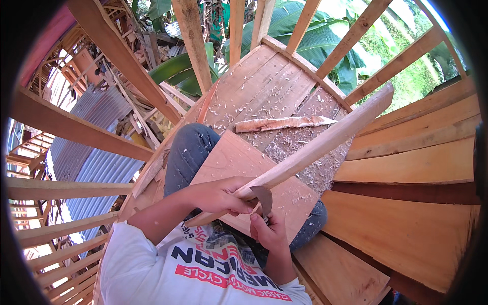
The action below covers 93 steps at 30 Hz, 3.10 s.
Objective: The person sits cross-legged and uses a curved knife to shave and shape a long, thin piece of light-colored wood. They hold the wood against a flat board on their lap and repeatedly scrape the surface to remove shavings, refining the wood's shape.
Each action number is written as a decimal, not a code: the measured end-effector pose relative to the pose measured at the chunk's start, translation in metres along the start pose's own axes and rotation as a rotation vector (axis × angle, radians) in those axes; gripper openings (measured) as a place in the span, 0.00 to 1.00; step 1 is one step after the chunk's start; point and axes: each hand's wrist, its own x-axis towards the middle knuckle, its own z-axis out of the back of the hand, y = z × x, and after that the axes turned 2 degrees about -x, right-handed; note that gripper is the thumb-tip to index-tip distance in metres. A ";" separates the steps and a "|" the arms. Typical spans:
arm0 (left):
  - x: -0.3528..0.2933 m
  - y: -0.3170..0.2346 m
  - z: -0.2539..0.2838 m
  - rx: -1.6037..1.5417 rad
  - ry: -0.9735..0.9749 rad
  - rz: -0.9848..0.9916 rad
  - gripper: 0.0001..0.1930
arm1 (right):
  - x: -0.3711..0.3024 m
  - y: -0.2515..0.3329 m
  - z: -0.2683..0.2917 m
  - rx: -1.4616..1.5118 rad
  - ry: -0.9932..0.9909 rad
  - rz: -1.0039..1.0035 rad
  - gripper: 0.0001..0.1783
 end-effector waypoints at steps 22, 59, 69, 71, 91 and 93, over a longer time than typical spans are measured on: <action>0.016 0.045 0.005 -0.302 0.116 -0.069 0.21 | 0.037 0.051 0.014 -0.932 -0.270 0.080 0.21; 0.000 0.048 -0.001 -0.293 0.194 -0.107 0.19 | 0.035 0.054 0.020 -1.244 -0.451 0.261 0.32; -0.006 0.057 -0.012 -0.362 0.248 0.079 0.22 | 0.039 0.059 0.114 -0.704 -0.958 0.113 0.37; -0.010 0.055 -0.004 -0.412 0.158 0.072 0.22 | 0.032 0.039 0.112 -0.827 -0.921 0.020 0.35; -0.034 0.052 0.061 0.383 -0.735 -0.234 0.16 | -0.001 -0.037 0.112 -0.379 -1.019 -0.261 0.17; -0.039 0.052 0.054 0.263 -0.738 -0.279 0.17 | -0.004 -0.036 0.109 -0.373 -1.016 -0.267 0.16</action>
